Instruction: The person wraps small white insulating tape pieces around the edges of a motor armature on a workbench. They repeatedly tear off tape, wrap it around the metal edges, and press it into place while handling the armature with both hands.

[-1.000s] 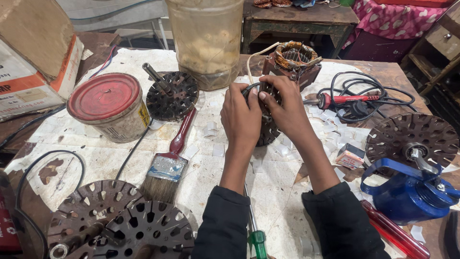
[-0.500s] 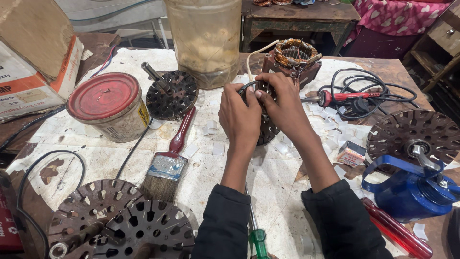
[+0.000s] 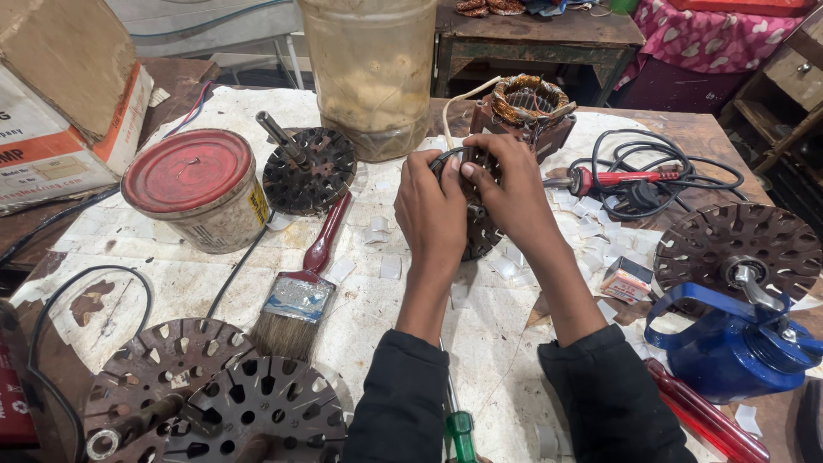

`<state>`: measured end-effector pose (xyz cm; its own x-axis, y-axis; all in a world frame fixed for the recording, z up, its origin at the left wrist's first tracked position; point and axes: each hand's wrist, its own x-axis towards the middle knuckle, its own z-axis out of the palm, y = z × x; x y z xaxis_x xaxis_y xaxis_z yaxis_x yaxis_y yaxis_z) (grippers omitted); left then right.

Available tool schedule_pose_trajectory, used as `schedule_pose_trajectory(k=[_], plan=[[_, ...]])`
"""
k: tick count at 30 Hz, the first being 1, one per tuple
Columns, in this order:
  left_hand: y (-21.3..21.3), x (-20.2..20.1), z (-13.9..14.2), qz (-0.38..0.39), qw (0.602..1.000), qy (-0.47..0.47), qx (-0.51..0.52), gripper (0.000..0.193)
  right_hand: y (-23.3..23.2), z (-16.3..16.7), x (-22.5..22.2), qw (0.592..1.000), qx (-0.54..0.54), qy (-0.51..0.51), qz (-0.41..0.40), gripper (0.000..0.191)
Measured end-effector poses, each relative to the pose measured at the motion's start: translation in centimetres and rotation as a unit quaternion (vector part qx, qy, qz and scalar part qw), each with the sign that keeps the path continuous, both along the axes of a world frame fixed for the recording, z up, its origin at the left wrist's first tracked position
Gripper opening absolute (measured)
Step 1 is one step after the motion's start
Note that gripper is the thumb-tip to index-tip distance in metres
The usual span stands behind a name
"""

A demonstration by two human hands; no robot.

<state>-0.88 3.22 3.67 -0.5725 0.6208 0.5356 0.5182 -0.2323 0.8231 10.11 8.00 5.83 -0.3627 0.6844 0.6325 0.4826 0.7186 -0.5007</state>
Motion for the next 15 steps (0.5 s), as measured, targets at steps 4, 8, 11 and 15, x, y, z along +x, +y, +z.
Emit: schedule_pose_trajectory(k=[4,8,11,15], plan=[[0.47,-0.57,-0.17,-0.036,0.999,0.036,-0.001,0.027,0.15,-0.11,0.29,1.000,-0.012,0.014,-0.011,0.033],[0.52,-0.76,-0.30,-0.059,0.997,0.044,0.001,0.034,0.28,-0.17,0.51,1.000,-0.004,0.015,-0.011,0.032],[0.57,-0.84,-0.41,-0.060,0.997,0.044,0.005,0.037,0.37,-0.23,0.50,1.000,-0.003,0.013,-0.011,0.032],[0.71,-0.81,-0.48,-0.060,0.997,0.036,0.013,0.030,0.42,-0.23,0.49,1.000,-0.008,0.013,-0.010,0.033]])
